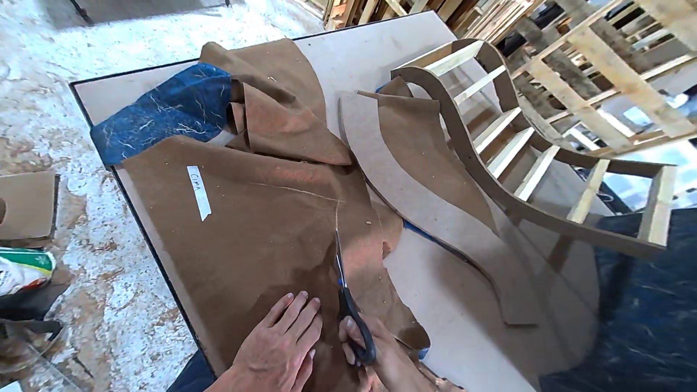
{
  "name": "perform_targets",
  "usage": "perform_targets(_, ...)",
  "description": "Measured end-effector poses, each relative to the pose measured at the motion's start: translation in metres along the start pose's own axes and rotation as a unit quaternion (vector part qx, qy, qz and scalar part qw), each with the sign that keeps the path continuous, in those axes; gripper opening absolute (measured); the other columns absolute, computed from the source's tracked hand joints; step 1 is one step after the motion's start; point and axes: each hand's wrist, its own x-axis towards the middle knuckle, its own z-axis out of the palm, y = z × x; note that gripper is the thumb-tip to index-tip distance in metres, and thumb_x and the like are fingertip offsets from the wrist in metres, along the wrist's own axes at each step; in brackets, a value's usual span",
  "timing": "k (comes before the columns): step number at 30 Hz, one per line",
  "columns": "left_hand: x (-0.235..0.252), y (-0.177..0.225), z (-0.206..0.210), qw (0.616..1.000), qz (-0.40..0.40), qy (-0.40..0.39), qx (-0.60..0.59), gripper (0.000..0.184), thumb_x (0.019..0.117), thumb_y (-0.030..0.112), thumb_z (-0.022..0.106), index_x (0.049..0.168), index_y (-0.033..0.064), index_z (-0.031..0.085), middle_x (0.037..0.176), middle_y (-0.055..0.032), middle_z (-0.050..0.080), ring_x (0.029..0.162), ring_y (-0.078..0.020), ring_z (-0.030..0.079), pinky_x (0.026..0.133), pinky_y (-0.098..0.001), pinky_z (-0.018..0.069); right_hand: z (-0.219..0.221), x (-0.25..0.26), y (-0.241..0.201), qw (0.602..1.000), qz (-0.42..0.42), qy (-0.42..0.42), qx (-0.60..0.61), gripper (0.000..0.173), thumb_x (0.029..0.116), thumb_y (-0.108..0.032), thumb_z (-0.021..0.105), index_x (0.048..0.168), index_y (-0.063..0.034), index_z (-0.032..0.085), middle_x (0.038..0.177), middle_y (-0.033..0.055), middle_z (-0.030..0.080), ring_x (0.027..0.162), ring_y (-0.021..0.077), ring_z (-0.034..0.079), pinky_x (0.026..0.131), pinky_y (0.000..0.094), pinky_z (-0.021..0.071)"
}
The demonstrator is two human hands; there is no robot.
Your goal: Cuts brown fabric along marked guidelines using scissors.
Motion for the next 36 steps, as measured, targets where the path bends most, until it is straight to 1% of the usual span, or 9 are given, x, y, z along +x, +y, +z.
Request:
perform_targets(4,0.000,0.001,0.001,1.000,-0.002,0.001,-0.003,0.046,0.0997,0.043,0.041,0.133,0.0202,0.063,0.151,-0.0005,0.055,0.146,-0.0242,0.044,0.120,-0.0453,0.0330,-0.009,-0.013,-0.003,1.000,-0.021,-0.010,-0.007,0.057,0.0910,-0.072,0.057,0.090,-0.0155,0.064,0.063,-0.0055,0.058,0.049,0.0049,0.053,0.044,0.0216,0.0430)
perform_targets(9,0.001,0.001,0.000,1.000,-0.004,0.002,-0.004,0.044,0.0997,0.043,0.042,0.131,0.0206,0.064,0.150,-0.0008,0.057,0.145,-0.0243,0.046,0.119,-0.0451,0.0352,-0.025,-0.021,0.000,0.998,-0.036,-0.056,-0.005,0.056,0.0922,-0.071,0.056,0.090,-0.0157,0.065,0.063,-0.0051,0.059,0.049,0.0053,0.053,0.043,0.0223,0.0433)
perform_targets(11,0.001,0.001,0.000,1.000,-0.006,0.003,-0.004,0.044,0.0996,0.043,0.042,0.131,0.0207,0.064,0.150,-0.0007,0.056,0.144,-0.0243,0.046,0.119,-0.0454,0.0353,-0.026,-0.018,0.000,0.998,-0.049,-0.048,0.013,0.056,0.0917,-0.070,0.058,0.091,-0.0150,0.065,0.063,-0.0052,0.059,0.049,0.0049,0.053,0.044,0.0216,0.0434)
perform_targets(14,0.000,0.002,0.000,1.000,-0.005,0.000,-0.002,0.045,0.0994,0.043,0.042,0.132,0.0209,0.063,0.150,-0.0004,0.056,0.145,-0.0243,0.045,0.119,-0.0451,0.0348,-0.017,-0.005,-0.006,0.998,-0.055,-0.022,-0.002,0.059,0.0906,-0.074,0.056,0.092,-0.0154,0.065,0.064,-0.0055,0.059,0.051,0.0047,0.053,0.045,0.0213,0.0433)
perform_targets(19,0.001,0.001,0.000,1.000,-0.005,-0.004,0.000,0.046,0.0996,0.044,0.042,0.133,0.0207,0.063,0.150,-0.0003,0.056,0.145,-0.0243,0.044,0.119,-0.0453,0.0338,0.001,0.008,-0.010,0.996,-0.032,0.042,-0.068,0.067,0.0896,-0.079,0.050,0.093,-0.0137,0.064,0.065,-0.0021,0.060,0.048,0.0099,0.054,0.041,0.0265,0.0451)
perform_targets(23,0.001,0.002,-0.001,1.000,-0.006,-0.015,0.009,0.048,0.1003,0.044,0.039,0.137,0.0212,0.061,0.151,-0.0009,0.056,0.145,-0.0244,0.044,0.119,-0.0458,0.0331,0.013,0.012,-0.009,0.985,0.006,0.093,-0.148,0.066,0.0899,-0.079,0.048,0.094,-0.0155,0.065,0.067,-0.0020,0.060,0.053,0.0129,0.057,0.047,0.0327,0.0481)
perform_targets(30,0.001,0.002,-0.001,1.000,-0.006,-0.004,0.010,0.049,0.1006,0.043,0.038,0.136,0.0204,0.062,0.149,-0.0010,0.058,0.145,-0.0239,0.045,0.120,-0.0455,0.0327,0.023,0.019,-0.012,0.984,0.013,0.103,-0.142,0.065,0.0921,-0.078,0.044,0.096,-0.0160,0.064,0.068,-0.0023,0.062,0.053,0.0124,0.058,0.048,0.0319,0.0499)
perform_targets(33,0.000,0.002,0.000,1.000,-0.005,-0.010,0.010,0.050,0.1013,0.044,0.037,0.139,0.0211,0.061,0.150,-0.0008,0.057,0.145,-0.0237,0.044,0.120,-0.0454,0.0322,0.022,0.016,-0.009,0.980,0.021,0.112,-0.163,0.065,0.0904,-0.078,0.047,0.095,-0.0157,0.065,0.068,-0.0016,0.061,0.053,0.0135,0.059,0.048,0.0337,0.0507)
perform_targets(36,-0.002,0.001,0.001,1.000,-0.006,-0.002,-0.005,0.048,0.1018,0.043,0.036,0.135,0.0208,0.062,0.151,-0.0003,0.056,0.146,-0.0231,0.044,0.120,-0.0453,0.0323,0.016,-0.015,-0.002,0.970,0.047,0.107,-0.211,0.067,0.0888,-0.077,0.051,0.093,-0.0128,0.069,0.068,0.0014,0.062,0.060,0.0188,0.062,0.058,0.0443,0.0537)
